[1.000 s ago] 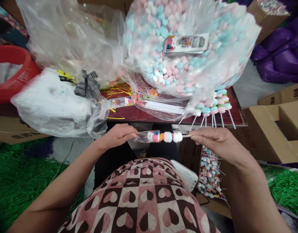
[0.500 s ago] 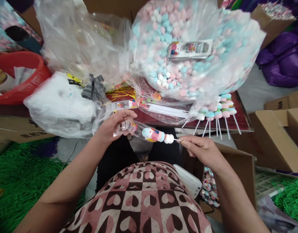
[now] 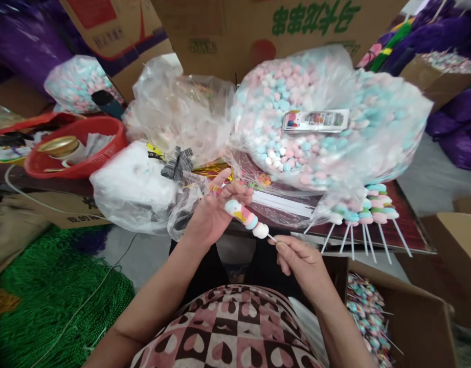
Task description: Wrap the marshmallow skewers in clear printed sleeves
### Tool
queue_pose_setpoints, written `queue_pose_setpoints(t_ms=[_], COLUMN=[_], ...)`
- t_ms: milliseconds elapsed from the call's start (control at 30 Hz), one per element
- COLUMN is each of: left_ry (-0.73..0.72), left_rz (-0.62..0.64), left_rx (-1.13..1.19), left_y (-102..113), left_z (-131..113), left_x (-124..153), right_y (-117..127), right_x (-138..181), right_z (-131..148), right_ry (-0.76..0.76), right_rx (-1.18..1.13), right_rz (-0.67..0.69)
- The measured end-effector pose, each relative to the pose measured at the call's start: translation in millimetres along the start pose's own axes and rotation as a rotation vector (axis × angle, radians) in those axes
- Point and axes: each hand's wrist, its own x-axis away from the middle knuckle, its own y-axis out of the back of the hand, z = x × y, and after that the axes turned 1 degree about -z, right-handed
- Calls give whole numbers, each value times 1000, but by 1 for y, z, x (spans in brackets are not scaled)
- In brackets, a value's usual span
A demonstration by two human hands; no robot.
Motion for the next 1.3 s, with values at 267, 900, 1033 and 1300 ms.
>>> queue_pose_setpoints(t_ms=[267,900,1033,1300], left_ry=[-32,6,23,77], left_rz=[-112,-119,-165,-106], left_rx=[44,10,-57,47], left_y=[-5,9,5,14], left_z=[18,12,25,23], left_x=[4,2,5,12], right_y=[-38,-60,-65,-72], right_x=[1,1,-2,-5], right_z=[-4,-1,5,14], right_ry=[-41,-117,-125,-177], right_rx=[-116,-175,-209,-316], right_rz=[-10,77,91,116])
